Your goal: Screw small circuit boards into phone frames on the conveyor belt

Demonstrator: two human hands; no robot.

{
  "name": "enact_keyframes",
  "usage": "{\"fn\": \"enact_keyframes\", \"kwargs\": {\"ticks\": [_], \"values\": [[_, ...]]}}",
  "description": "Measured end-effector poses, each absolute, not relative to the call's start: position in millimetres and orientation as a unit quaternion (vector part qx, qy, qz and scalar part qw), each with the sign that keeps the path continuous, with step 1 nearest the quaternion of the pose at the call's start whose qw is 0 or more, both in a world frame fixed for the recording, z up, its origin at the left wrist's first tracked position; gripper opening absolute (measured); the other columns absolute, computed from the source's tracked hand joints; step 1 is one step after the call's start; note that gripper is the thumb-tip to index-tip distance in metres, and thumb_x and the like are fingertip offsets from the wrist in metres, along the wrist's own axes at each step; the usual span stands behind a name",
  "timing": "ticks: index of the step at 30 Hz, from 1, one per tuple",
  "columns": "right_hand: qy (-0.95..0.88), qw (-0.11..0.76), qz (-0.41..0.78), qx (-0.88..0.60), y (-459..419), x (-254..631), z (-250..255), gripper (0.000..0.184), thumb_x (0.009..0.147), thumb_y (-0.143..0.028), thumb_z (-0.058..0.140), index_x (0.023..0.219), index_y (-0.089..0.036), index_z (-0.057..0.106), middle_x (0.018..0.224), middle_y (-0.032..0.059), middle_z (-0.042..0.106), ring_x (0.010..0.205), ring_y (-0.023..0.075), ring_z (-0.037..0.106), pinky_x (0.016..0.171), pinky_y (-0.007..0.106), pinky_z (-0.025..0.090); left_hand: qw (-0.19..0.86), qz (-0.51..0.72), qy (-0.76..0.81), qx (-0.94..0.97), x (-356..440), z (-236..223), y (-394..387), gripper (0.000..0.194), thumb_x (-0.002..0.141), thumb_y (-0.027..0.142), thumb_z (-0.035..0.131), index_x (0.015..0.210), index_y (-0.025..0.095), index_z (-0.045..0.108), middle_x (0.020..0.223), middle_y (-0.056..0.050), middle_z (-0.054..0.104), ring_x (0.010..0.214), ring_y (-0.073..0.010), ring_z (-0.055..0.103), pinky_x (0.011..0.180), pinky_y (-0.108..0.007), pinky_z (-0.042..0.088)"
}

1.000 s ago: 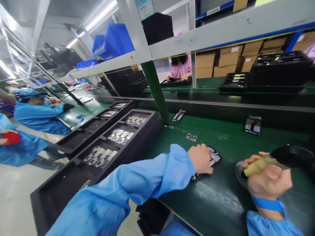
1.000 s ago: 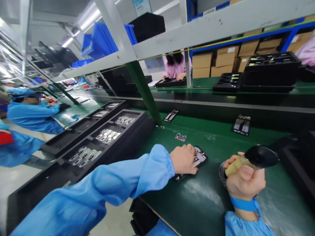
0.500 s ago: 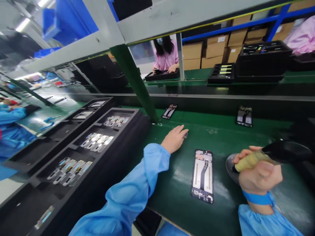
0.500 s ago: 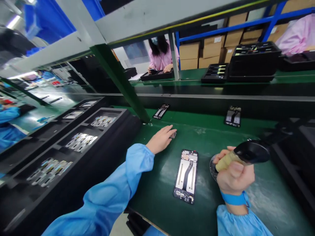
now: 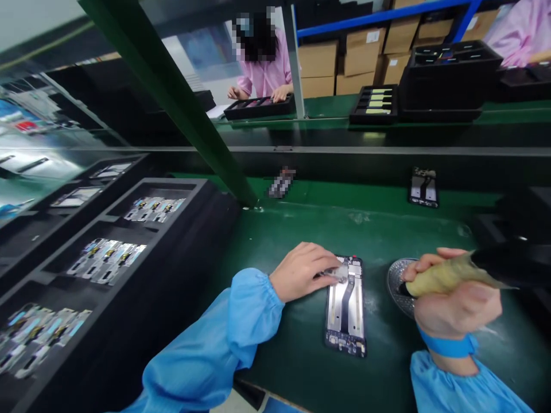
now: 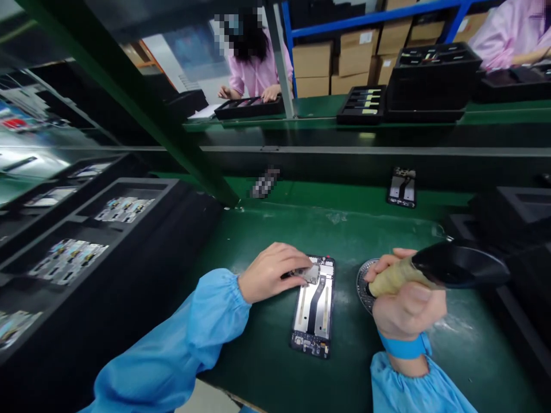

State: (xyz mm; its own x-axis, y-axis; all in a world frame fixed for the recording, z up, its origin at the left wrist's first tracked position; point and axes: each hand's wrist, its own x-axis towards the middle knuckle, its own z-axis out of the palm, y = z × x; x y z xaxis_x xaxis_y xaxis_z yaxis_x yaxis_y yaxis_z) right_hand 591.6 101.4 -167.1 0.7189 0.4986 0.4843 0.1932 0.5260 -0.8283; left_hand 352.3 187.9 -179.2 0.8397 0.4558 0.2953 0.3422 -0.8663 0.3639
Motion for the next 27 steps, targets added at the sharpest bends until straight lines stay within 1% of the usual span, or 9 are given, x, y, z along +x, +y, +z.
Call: {"fn": "enact_keyframes", "kwargs": {"ticks": [2, 5, 7, 10, 16, 20, 23, 25, 27], "values": [[-0.37, 0.791, 0.092, -0.479, 101, 592, -168, 0.057, 0.092, -0.07, 0.052, 0.095, -0.014, 0.062, 0.06, 0.0023, 0.056, 0.042, 0.0213, 0.054, 0.041, 0.035, 0.046, 0.145, 0.164, 0.202, 0.955, 357, -178, 182, 0.037, 0.101, 0.05, 0.064, 0.127, 0.022, 0.067, 0.13, -0.008, 0.07, 0.12, -0.0241, 0.063, 0.101, -0.039, 0.048], [-0.374, 0.787, 0.075, -0.484, 101, 592, -169, 0.058, 0.094, -0.07, 0.049, 0.095, -0.014, 0.062, 0.06, 0.0027, 0.056, 0.043, 0.0209, 0.054, 0.041, 0.035, 0.047, 0.131, 0.137, 0.226, 0.956, 366, -180, 176, 0.048, 0.096, 0.052, 0.07, 0.132, 0.022, 0.064, 0.145, -0.012, 0.059, 0.133, -0.0303, 0.056, 0.107, -0.045, 0.047], [-0.371, 0.787, 0.076, -0.488, 101, 593, -169, 0.058, 0.094, -0.07, 0.049, 0.095, -0.014, 0.062, 0.06, 0.0026, 0.056, 0.043, 0.0208, 0.054, 0.041, 0.035, 0.047, 0.116, 0.128, 0.234, 0.957, 372, -182, 175, 0.052, 0.095, 0.054, 0.07, 0.135, 0.021, 0.063, 0.146, -0.012, 0.058, 0.134, -0.0325, 0.054, 0.108, -0.048, 0.047], [-0.379, 0.787, 0.071, -0.482, 101, 593, -168, 0.056, 0.095, -0.069, 0.049, 0.096, -0.014, 0.063, 0.06, 0.0024, 0.056, 0.043, 0.0213, 0.054, 0.04, 0.035, 0.046, 0.1, 0.121, 0.228, 0.961, 376, -184, 175, 0.048, 0.098, 0.052, 0.066, 0.135, 0.022, 0.063, 0.143, -0.011, 0.06, 0.132, -0.032, 0.056, 0.107, -0.049, 0.048], [-0.373, 0.792, 0.093, -0.474, 100, 592, -166, 0.052, 0.093, -0.067, 0.054, 0.095, -0.016, 0.064, 0.061, 0.0024, 0.057, 0.043, 0.0209, 0.055, 0.04, 0.034, 0.046, 0.108, 0.105, 0.241, 0.959, 375, -183, 172, 0.046, 0.102, 0.042, 0.061, 0.145, 0.026, 0.057, 0.146, -0.011, 0.057, 0.134, -0.0312, 0.052, 0.11, -0.051, 0.046], [-0.363, 0.795, 0.098, -0.475, 101, 593, -167, 0.053, 0.091, -0.068, 0.055, 0.094, -0.016, 0.064, 0.061, 0.0029, 0.058, 0.043, 0.021, 0.055, 0.04, 0.034, 0.045, 0.118, 0.104, 0.253, 0.955, 377, -185, 170, 0.052, 0.102, 0.039, 0.06, 0.152, 0.028, 0.05, 0.146, -0.011, 0.055, 0.135, -0.0311, 0.051, 0.112, -0.052, 0.044], [-0.362, 0.796, 0.104, -0.475, 101, 593, -166, 0.052, 0.09, -0.067, 0.055, 0.094, -0.016, 0.064, 0.06, 0.0029, 0.057, 0.043, 0.0215, 0.055, 0.04, 0.035, 0.046, 0.136, 0.11, 0.253, 0.952, 376, -186, 171, 0.056, 0.102, 0.041, 0.06, 0.155, 0.028, 0.046, 0.147, -0.011, 0.055, 0.136, -0.0309, 0.05, 0.114, -0.051, 0.043], [-0.356, 0.798, 0.107, -0.474, 101, 593, -165, 0.051, 0.089, -0.066, 0.056, 0.093, -0.016, 0.064, 0.06, 0.0028, 0.057, 0.043, 0.0217, 0.054, 0.04, 0.035, 0.045, 0.154, 0.115, 0.252, 0.948, 372, -184, 171, 0.06, 0.102, 0.045, 0.061, 0.156, 0.027, 0.043, 0.15, -0.012, 0.052, 0.137, -0.0312, 0.05, 0.114, -0.051, 0.044], [-0.35, 0.802, 0.113, -0.471, 101, 592, -164, 0.051, 0.088, -0.067, 0.057, 0.092, -0.016, 0.064, 0.059, 0.0031, 0.057, 0.042, 0.0216, 0.054, 0.039, 0.035, 0.045, 0.179, 0.123, 0.252, 0.943, 366, -179, 173, 0.065, 0.1, 0.044, 0.065, 0.157, 0.025, 0.04, 0.155, -0.013, 0.049, 0.139, -0.0312, 0.05, 0.114, -0.05, 0.045]]}}
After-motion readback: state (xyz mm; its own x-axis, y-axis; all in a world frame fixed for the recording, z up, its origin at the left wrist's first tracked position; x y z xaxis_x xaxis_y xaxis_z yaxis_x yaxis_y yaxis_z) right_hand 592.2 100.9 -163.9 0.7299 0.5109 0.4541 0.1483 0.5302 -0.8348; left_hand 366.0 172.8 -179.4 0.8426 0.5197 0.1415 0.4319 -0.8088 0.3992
